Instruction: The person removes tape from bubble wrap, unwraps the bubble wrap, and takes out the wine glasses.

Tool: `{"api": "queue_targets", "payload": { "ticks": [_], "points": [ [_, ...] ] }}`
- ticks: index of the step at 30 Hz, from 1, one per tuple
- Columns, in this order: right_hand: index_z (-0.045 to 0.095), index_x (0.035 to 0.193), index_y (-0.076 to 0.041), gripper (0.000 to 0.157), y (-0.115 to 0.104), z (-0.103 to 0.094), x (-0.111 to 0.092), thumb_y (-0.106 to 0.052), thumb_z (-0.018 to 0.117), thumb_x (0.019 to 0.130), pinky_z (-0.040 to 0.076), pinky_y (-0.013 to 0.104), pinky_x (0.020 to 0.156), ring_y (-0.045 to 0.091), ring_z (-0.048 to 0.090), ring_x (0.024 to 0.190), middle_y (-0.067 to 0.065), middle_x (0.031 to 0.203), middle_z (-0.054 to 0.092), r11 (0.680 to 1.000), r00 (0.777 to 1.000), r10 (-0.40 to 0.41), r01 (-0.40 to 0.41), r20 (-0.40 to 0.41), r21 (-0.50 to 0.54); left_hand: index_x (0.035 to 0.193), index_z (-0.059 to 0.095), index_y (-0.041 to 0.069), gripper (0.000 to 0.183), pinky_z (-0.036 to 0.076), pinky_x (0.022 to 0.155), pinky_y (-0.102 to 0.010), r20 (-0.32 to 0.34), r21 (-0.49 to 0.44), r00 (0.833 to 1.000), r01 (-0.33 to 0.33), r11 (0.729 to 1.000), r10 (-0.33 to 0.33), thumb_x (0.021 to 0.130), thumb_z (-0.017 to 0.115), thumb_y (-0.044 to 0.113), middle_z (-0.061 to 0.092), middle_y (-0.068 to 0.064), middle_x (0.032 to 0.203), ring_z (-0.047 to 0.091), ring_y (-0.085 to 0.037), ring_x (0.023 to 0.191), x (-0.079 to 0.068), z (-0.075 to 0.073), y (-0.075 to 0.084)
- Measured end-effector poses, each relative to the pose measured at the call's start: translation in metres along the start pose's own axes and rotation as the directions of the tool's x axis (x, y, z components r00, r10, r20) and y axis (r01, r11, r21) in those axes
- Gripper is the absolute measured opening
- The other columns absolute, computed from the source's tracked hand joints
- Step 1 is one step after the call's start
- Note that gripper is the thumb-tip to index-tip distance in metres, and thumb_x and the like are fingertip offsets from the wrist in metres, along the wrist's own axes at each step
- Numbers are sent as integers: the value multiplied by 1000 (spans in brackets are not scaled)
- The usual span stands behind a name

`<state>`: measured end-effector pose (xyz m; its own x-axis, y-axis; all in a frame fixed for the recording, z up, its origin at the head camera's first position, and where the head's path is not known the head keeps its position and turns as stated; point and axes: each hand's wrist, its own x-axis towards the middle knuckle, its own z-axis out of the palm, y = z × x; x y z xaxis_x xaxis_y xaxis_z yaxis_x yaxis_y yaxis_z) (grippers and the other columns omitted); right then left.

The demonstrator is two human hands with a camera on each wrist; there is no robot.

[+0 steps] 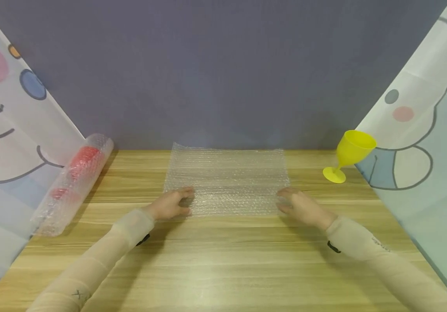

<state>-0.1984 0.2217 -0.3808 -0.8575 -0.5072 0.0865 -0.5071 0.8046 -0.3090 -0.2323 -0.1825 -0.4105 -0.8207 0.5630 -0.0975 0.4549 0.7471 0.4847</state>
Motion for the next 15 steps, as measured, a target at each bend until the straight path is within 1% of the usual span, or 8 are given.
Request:
{"api": "queue_targets", "payload": {
  "ticks": [2, 4, 7, 11, 15],
  "points": [
    [57, 114, 8, 38, -5, 7, 3, -16, 63, 85, 47, 49, 92, 39, 55, 109, 26, 118, 57, 997, 998, -61, 61, 5, -43, 131, 46, -2, 59, 27, 109, -51, -5, 26, 1000, -9, 1000, 9, 82, 67, 24, 31, -16, 147, 33, -37, 132, -4, 0, 5],
    [59, 111, 6, 36, -7, 13, 5, -16, 65, 84, 48, 47, 91, 37, 56, 107, 23, 115, 58, 992, 995, -97, 97, 11, -75, 131, 46, -4, 59, 28, 108, -52, -7, 58, 1000, -23, 998, 24, 83, 66, 23, 32, -18, 146, 35, -39, 130, -8, 0, 9],
    [61, 110, 4, 34, -4, 19, 6, -17, 65, 84, 50, 45, 89, 35, 58, 103, 20, 112, 60, 990, 994, -98, 101, 38, -101, 131, 44, -7, 58, 28, 108, -52, 5, 92, 999, -42, 995, 42, 85, 64, 22, 32, -20, 145, 34, -40, 130, -11, 1, 13],
    [61, 110, 4, 33, -3, 24, 4, -16, 65, 84, 51, 44, 88, 34, 58, 103, 18, 112, 60, 983, 992, -109, 117, 59, -143, 132, 43, -7, 56, 27, 108, -53, 17, 107, 999, -39, 993, 37, 86, 62, 20, 32, -21, 145, 31, -40, 132, -10, 5, 11],
    [62, 106, 5, 30, -2, 28, 5, -12, 67, 82, 52, 43, 86, 32, 59, 99, 18, 108, 61, 969, 987, -157, 157, 17, -191, 132, 43, -7, 57, 29, 108, -52, 10, 104, 1000, -30, 994, 29, 86, 63, 20, 33, -21, 144, 33, -40, 131, -8, 7, 8]
  ]
}}
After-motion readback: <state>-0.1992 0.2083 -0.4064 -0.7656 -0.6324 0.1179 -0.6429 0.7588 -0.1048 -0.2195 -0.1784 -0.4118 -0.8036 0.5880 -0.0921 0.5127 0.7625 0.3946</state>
